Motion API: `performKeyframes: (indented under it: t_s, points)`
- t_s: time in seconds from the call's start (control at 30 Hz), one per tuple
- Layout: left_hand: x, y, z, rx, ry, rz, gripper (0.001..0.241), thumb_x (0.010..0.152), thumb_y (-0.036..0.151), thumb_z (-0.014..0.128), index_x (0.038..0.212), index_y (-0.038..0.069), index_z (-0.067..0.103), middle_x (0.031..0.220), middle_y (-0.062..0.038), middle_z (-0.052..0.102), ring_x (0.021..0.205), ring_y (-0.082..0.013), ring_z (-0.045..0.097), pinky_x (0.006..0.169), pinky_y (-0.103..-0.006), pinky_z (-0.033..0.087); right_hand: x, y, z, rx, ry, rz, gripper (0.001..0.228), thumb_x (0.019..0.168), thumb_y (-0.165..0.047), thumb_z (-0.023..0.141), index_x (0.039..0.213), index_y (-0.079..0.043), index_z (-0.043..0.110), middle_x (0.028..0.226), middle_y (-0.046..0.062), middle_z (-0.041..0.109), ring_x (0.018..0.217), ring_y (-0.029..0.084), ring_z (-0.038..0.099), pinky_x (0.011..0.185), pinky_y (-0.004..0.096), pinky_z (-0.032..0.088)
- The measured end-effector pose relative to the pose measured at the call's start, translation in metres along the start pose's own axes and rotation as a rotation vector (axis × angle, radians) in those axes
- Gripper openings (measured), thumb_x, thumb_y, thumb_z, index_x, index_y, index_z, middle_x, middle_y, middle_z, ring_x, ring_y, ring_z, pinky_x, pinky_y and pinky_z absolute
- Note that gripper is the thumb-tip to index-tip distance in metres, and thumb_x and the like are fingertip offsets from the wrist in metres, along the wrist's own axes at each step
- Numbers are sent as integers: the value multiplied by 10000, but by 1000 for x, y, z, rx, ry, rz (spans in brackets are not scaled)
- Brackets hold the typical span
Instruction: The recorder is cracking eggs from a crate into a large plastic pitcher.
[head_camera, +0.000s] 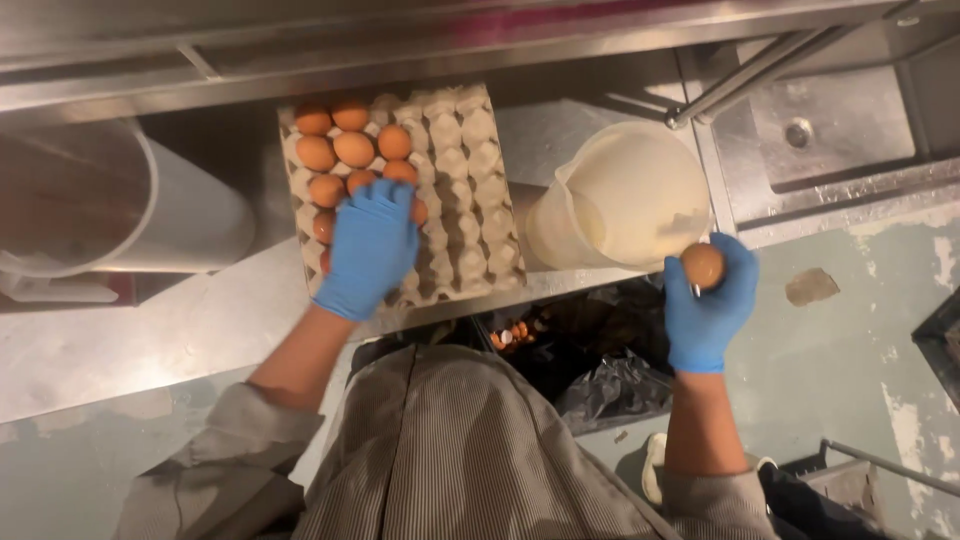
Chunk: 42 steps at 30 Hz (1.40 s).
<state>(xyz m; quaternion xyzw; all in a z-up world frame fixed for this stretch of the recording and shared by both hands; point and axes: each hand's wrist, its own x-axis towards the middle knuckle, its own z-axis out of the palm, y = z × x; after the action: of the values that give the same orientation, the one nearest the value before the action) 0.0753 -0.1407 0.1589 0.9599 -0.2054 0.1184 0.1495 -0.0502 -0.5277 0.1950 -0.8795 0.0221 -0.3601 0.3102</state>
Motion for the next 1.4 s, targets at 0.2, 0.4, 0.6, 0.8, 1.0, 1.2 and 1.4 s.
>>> performKeyframes:
  t_s: [0.2,0.4,0.6,0.8,1.0,1.2,1.4]
  points:
    - [5,1,-11,123,-115,63,553,757,282,778,1259,128,606,1113,-129,619,968,-323,599,789,-484,466,46,17,12,-149,-184,118,380,913,-116,799,1238,-33,621,1082,199,716,980,323,729,879,399,576]
    - [6,-5,-5,152,-203,41,460,858,303,786,1247,128,613,1119,-108,628,991,-297,621,814,-480,466,74,16,35,-225,-333,108,296,927,-250,789,1153,-73,715,941,198,753,869,360,751,781,409,581]
    - [-15,7,-41,-630,104,-180,537,913,232,795,1360,59,554,1206,-154,649,1046,-303,666,877,-389,543,65,-8,-33,-437,-376,270,380,968,-361,775,1235,-101,701,971,212,748,928,355,745,840,432,585]
    - [-3,103,-62,-1060,-67,-142,478,851,279,809,1250,78,637,1150,-83,737,1085,-189,726,919,-325,579,48,-68,-43,-628,-516,-263,794,757,-323,860,1430,-39,549,1402,244,598,1184,441,669,947,524,529]
    - [14,166,-37,-1339,-142,28,532,876,300,789,1295,63,563,1132,-98,718,1042,-233,733,912,-362,582,4,-83,27,-26,-300,-101,566,854,-110,795,1379,-52,591,1269,218,682,1110,394,714,934,436,583]
    - [22,82,-34,-745,-132,-61,444,912,375,731,1256,113,633,1074,-89,726,853,-234,682,787,-395,533,2,-28,10,-26,-9,192,374,951,-73,811,1281,-15,644,1081,142,723,955,203,700,890,344,586]
    - [24,-13,-12,-108,74,-19,365,929,305,742,1201,93,621,1154,-141,638,1043,-348,603,817,-489,481,3,-7,7,33,16,82,381,937,-14,812,1271,29,634,1176,157,656,1071,189,634,967,333,543]
